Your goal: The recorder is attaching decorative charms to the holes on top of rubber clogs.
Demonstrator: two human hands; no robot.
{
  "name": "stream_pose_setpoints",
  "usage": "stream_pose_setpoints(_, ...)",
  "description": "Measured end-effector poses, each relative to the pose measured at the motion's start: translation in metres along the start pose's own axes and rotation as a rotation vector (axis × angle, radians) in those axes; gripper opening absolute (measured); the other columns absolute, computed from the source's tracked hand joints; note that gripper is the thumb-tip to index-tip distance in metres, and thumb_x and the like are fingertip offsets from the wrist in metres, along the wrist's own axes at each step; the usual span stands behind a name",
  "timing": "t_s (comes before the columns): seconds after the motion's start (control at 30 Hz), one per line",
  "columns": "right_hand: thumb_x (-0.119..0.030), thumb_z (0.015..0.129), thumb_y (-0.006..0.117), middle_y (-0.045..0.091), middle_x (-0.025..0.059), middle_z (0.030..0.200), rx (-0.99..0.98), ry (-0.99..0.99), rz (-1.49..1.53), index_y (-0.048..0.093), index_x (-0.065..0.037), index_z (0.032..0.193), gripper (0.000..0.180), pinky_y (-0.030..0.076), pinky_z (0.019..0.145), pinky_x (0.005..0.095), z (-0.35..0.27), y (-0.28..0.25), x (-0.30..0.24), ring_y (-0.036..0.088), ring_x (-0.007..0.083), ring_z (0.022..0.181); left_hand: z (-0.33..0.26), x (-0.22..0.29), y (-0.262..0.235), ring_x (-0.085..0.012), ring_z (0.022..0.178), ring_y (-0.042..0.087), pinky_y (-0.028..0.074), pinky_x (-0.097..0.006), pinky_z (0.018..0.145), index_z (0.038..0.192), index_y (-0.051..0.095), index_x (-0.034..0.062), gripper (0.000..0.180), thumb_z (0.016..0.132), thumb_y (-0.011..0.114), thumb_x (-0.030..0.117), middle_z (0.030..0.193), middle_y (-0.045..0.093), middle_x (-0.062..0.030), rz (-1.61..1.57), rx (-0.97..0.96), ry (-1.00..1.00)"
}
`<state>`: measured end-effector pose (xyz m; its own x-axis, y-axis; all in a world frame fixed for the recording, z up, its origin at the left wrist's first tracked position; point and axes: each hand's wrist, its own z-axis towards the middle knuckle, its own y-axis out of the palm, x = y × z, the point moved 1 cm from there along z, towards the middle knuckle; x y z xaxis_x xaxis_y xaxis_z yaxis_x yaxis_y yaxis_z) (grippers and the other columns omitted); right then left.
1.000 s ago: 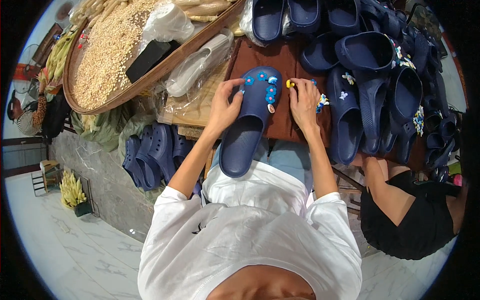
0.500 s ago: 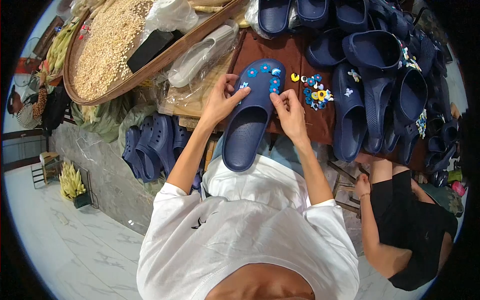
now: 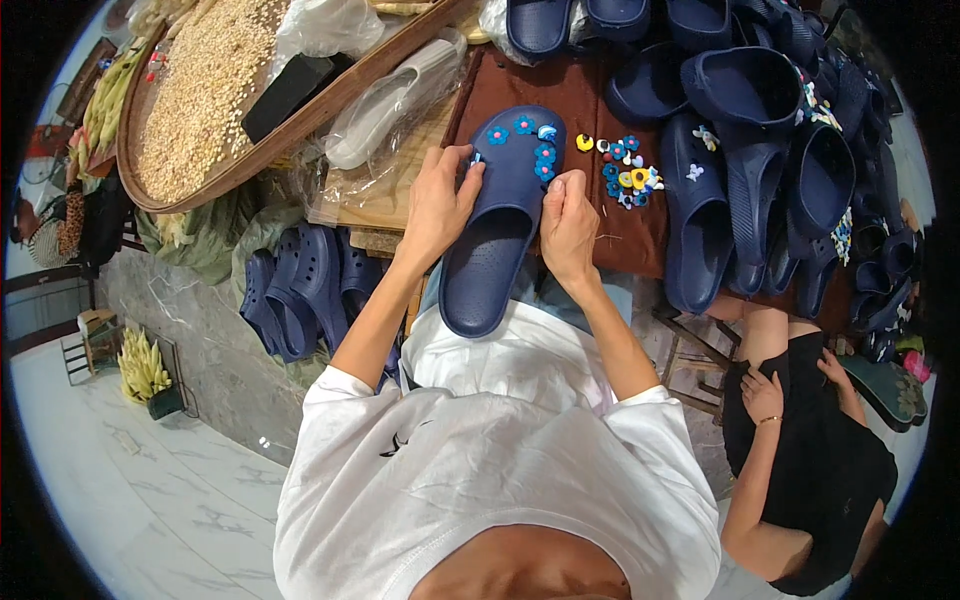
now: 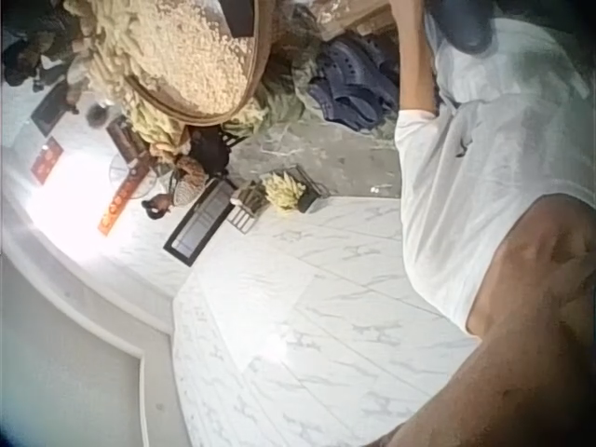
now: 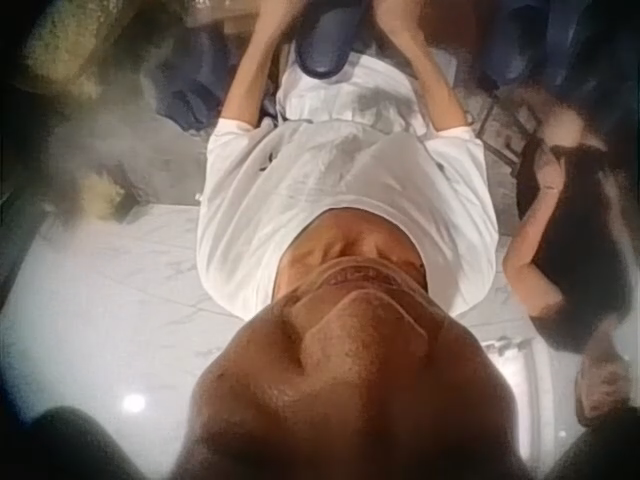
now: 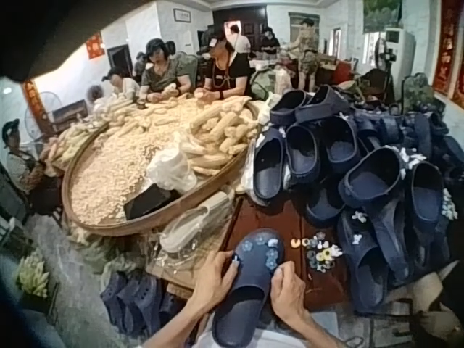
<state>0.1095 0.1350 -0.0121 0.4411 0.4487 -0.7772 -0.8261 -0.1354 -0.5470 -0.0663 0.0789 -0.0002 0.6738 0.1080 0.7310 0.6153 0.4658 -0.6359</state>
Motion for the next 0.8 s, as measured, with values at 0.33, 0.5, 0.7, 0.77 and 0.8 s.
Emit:
stream_pose_setpoints(0.33, -0.021, 0.103, 0.047, 0.058, 0.0196, 0.076, 0.078, 0.009, 0.07, 0.046, -0.002, 0.096, 0.02, 0.045, 0.062, 0.0468, -0.001, 0.005, 0.002, 0.061, 0.0386, 0.07, -0.004, 0.013, -0.003, -0.0331, 0.075, 0.062, 0.049, -0.04, 0.068, 0.107, 0.07, 0.0003, 0.021, 0.094, 0.061, 0.013, 0.087, 0.06, -0.0169, 0.045, 0.057, 0.049)
stream_pose_setpoints(0.5, -0.028, 0.101, 0.056, 0.061, 0.0113, 0.087, -0.056, 0.113, 0.243, 0.051, -0.002, 0.104, 0.027, 0.05, 0.067, 0.0337, -0.001, -0.005, 0.001, 0.059, 0.0187, 0.074, -0.005, 0.01, -0.006, -0.0203, 0.068, 0.059, 0.046, -0.031, 0.064, 0.109, 0.071, 0.0024, 0.021, 0.092, 0.065, 0.014, 0.08, 0.059, -0.01, -0.051, 0.088, 0.017)
stream_pose_setpoints(0.7, -0.027, 0.098, 0.061, 0.06, 0.0069, 0.087, -0.129, 0.187, 0.339, 0.051, -0.002, 0.108, 0.028, 0.049, 0.066, 0.0295, -0.001, -0.009, 0.007, 0.057, 0.0135, 0.073, -0.003, -0.016, -0.004, -0.012, 0.07, 0.058, 0.047, -0.026, 0.067, 0.111, 0.07, 0.0022, 0.024, 0.091, 0.069, 0.016, 0.085, 0.062, -0.0066, -0.334, -0.074, -0.164)
stream_pose_setpoints(0.77, -0.026, 0.098, 0.061, 0.06, 0.0062, 0.087, -0.11, 0.182, 0.368, 0.051, -0.002, 0.109, 0.028, 0.049, 0.066, 0.0288, -0.005, -0.005, 0.007, 0.056, 0.0128, 0.073, 0.0, -0.017, -0.005, -0.011, 0.072, 0.059, 0.047, -0.025, 0.067, 0.11, 0.069, 0.0005, 0.022, 0.091, 0.067, 0.013, 0.086, 0.065, -0.0059, -0.322, -0.113, -0.197)
stream_pose_setpoints(0.8, -0.025, 0.098, 0.062, 0.06, 0.0054, 0.087, -0.09, 0.178, 0.393, 0.051, -0.002, 0.11, 0.028, 0.049, 0.066, 0.028, -0.007, -0.004, 0.006, 0.056, 0.012, 0.073, 0.001, -0.011, -0.006, -0.011, 0.072, 0.059, 0.047, -0.025, 0.067, 0.11, 0.069, 0.0005, 0.022, 0.091, 0.067, 0.013, 0.086, 0.065, -0.0059, -0.324, -0.116, -0.197)
